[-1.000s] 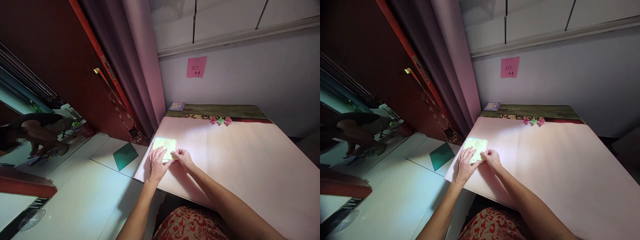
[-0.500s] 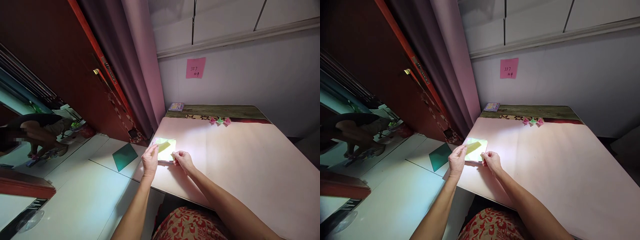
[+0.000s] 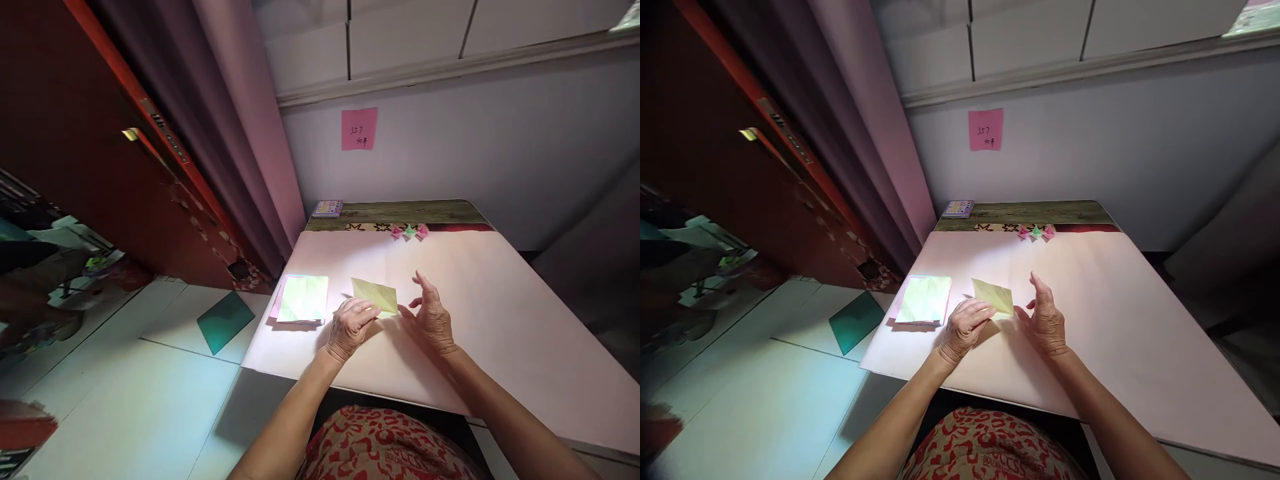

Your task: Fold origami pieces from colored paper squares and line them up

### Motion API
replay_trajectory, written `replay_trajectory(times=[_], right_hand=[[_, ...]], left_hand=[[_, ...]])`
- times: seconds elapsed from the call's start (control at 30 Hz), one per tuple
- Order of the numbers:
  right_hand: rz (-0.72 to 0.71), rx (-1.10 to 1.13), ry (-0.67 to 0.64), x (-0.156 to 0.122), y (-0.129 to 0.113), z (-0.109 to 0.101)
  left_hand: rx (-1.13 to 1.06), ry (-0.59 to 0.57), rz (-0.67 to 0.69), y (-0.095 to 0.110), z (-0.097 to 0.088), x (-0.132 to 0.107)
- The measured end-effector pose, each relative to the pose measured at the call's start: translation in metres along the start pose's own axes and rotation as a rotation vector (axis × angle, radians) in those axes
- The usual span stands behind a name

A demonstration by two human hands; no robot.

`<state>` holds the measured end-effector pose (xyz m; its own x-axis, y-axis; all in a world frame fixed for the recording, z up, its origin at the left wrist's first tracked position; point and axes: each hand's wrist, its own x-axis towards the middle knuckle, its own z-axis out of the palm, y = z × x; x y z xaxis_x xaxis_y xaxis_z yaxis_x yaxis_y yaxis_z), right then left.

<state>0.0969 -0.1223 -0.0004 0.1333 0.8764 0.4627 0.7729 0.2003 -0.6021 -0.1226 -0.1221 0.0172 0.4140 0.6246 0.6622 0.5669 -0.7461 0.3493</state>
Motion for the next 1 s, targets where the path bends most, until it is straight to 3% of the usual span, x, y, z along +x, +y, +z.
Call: replay_trajectory(times=[0.13, 0.23, 0.37, 0.5, 0.63, 0.83, 1.0], right_hand=[[-0.337, -0.248, -0.174, -0.006, 0.029, -0.022], [-0.456, -0.274, -0.286, -0.006, 0.044, -0.024], [-0.439, -0.171, -0.336, -0.003, 0.055, -0.018], [-0.416, -0.071, -0.307, -0.002, 0.059, -0.013], [-0.425, -0.055, -0.274, -0.003, 0.062, -0.012], [-0.424, -0.123, -0.197, -0.005, 0.062, -0.011], [-0.463, -0.217, -0.335, -0.011, 0.054, -0.017]], left_hand=[[-0.052, -0.136, 0.008, 0.002, 0.023, -0.003], [-0.104, -0.201, -0.006, 0.003, 0.026, -0.008], [-0.138, -0.268, -0.068, -0.003, 0.021, -0.017], [0.006, -0.287, -0.15, -0.012, 0.014, -0.019], [0.097, -0.317, -0.12, -0.014, 0.014, -0.016], [0.229, -0.39, 0.054, 0.006, 0.023, -0.006], [0.35, -0.413, 0.086, 0.027, 0.033, -0.002]])
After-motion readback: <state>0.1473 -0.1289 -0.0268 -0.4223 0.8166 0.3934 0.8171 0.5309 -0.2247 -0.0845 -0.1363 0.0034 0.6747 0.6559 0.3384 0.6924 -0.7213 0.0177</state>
